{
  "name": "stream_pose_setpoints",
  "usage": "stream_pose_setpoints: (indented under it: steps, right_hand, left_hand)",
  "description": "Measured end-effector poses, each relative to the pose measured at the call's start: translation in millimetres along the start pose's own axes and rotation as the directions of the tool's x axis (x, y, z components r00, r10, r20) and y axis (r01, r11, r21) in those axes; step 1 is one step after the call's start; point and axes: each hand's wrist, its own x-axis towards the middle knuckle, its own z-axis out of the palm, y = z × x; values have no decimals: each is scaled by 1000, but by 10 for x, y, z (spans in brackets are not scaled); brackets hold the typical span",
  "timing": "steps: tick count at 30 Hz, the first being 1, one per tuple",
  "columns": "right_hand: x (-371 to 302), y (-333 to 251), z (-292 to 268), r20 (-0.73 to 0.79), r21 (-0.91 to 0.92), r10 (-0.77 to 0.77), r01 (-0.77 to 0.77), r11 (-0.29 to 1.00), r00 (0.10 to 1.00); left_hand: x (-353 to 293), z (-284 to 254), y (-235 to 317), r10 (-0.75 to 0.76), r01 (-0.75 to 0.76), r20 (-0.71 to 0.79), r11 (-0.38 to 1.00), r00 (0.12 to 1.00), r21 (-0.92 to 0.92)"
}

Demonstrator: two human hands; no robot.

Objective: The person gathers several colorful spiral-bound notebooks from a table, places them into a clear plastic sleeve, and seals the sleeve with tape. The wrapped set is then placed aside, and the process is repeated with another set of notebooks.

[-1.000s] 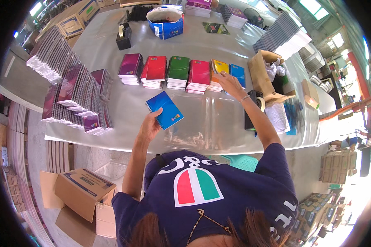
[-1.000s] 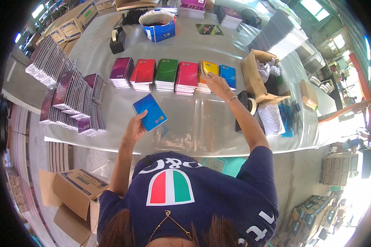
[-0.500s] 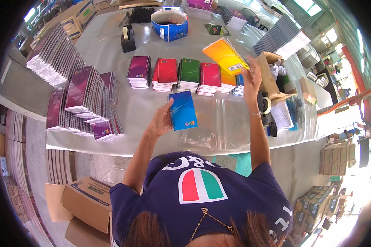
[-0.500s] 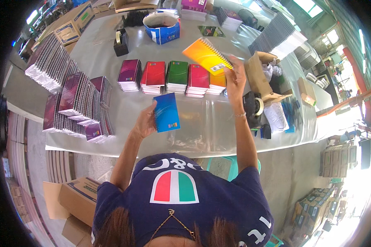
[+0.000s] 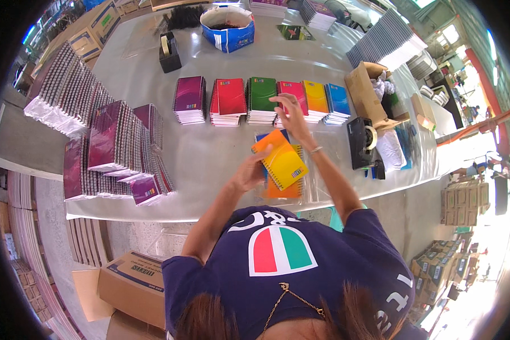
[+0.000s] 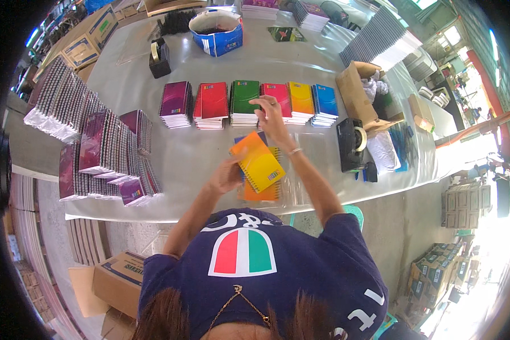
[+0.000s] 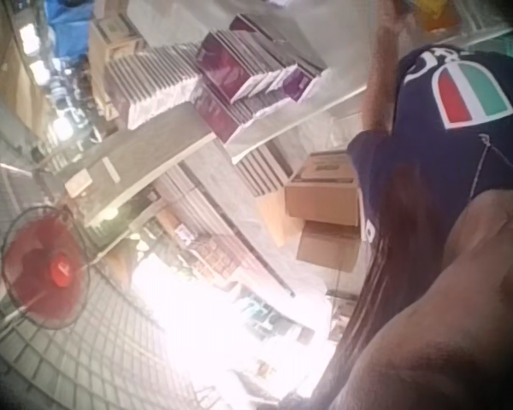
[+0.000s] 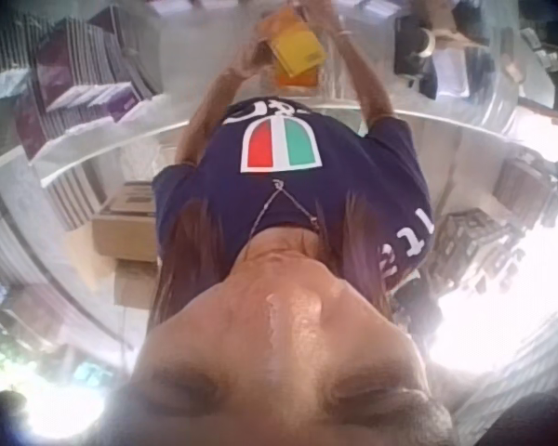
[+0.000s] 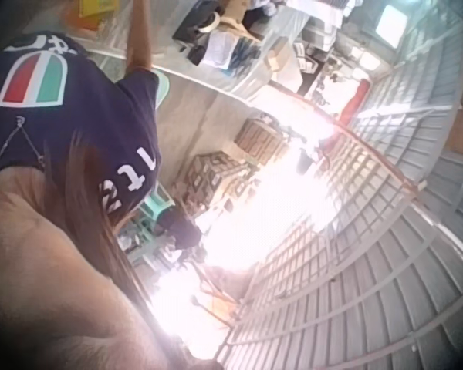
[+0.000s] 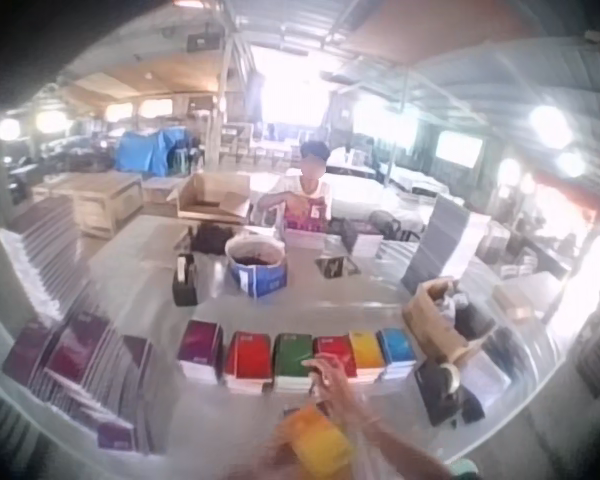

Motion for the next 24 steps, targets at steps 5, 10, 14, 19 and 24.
stream_pose_setpoints:
  steps: [5, 10, 14, 19, 24]
  right_hand:
    - [-94, 146, 155, -278, -218, 152, -216, 952, 949]
    - [-126, 257, -103, 68, -346, 102, -72, 935, 992]
    - [-41, 466, -206, 313, -455, 130, 28, 890, 941]
    - [31, 450, -311, 458, -536, 4, 273, 799, 889]
    - [138, 452, -446, 616, -499, 13, 378, 780, 788]
  left_hand:
    - [191, -177, -101, 62, -66, -71, 996, 996, -53]
    - [-123, -358, 200, -168, 180, -106, 976, 980, 122]
    - [-372, -327, 142, -301, 317, -106, 927, 948, 202]
    - [-524, -211, -37, -282, 313, -175, 931, 943, 188]
    - [-542, -243, -232, -142, 204, -289, 959, 947, 199]
